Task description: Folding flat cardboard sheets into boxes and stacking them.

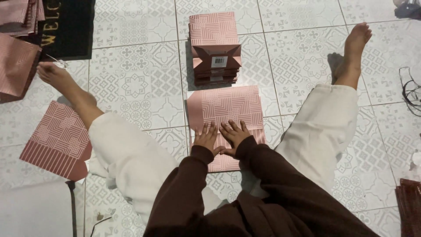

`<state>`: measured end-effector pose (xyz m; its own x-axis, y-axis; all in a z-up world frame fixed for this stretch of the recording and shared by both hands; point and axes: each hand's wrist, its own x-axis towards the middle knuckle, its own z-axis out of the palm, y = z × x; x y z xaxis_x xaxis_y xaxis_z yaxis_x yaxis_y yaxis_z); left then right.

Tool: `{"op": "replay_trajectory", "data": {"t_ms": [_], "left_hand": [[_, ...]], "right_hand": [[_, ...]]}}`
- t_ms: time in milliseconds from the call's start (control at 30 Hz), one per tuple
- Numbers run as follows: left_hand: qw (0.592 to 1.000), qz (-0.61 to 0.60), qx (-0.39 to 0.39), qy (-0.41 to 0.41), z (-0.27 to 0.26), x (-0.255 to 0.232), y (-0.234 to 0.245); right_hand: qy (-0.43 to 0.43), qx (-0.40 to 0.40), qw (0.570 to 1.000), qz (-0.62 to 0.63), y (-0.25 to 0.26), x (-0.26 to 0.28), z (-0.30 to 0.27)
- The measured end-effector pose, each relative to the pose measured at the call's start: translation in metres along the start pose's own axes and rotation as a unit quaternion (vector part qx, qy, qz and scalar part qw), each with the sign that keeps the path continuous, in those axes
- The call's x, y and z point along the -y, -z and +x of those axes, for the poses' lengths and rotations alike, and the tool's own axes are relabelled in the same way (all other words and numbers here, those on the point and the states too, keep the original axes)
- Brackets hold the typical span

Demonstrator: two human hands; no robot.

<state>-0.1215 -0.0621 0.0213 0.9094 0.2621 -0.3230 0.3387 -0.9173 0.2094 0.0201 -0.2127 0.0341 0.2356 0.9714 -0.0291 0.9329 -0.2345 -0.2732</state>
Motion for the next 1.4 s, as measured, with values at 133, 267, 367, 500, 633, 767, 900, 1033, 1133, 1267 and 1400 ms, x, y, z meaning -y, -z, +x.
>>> {"op": "replay_trajectory", "data": {"t_ms": [133, 267, 367, 500, 633, 767, 900, 1033, 1133, 1267, 1400], "left_hand": [[0.998, -0.005, 0.023, -0.051, -0.005, 0.021, -0.012], [0.998, 0.004, 0.043, -0.05, -0.01, 0.024, -0.008], [0.997, -0.001, 0.059, -0.044, -0.009, 0.021, 0.002], [0.996, -0.015, 0.078, -0.033, -0.013, 0.016, 0.017], [0.994, -0.032, 0.099, -0.008, -0.017, 0.007, 0.028], [0.994, -0.041, 0.099, 0.016, -0.022, 0.003, 0.038], [0.994, -0.057, 0.091, 0.011, -0.026, 0.003, 0.042], [0.995, -0.05, 0.09, 0.009, -0.022, 0.007, 0.032], [0.994, -0.067, 0.09, 0.007, -0.016, 0.01, 0.037], [0.991, -0.058, 0.122, 0.021, -0.021, 0.006, 0.036], [0.992, -0.048, 0.117, 0.024, -0.02, 0.004, 0.042]], "right_hand": [[0.02, 0.008, 1.0, -0.005, 0.004, -0.002, -0.001], [0.015, 0.02, 1.0, 0.016, 0.0, -0.003, -0.001], [-0.024, 0.089, 0.996, 0.013, 0.012, 0.0, 0.004], [-0.077, 0.191, 0.978, -0.02, 0.03, 0.012, 0.01], [-0.139, 0.215, 0.966, -0.022, 0.058, 0.036, 0.006], [-0.156, 0.225, 0.962, 0.001, 0.062, 0.039, 0.003], [-0.157, 0.243, 0.957, 0.008, 0.065, 0.039, 0.003], [-0.152, 0.241, 0.959, 0.018, 0.062, 0.039, 0.004], [-0.202, 0.228, 0.952, 0.035, 0.063, 0.041, 0.013], [-0.238, 0.227, 0.943, 0.057, 0.048, 0.041, 0.007], [-0.249, 0.233, 0.937, 0.071, 0.053, 0.04, 0.01]]}}
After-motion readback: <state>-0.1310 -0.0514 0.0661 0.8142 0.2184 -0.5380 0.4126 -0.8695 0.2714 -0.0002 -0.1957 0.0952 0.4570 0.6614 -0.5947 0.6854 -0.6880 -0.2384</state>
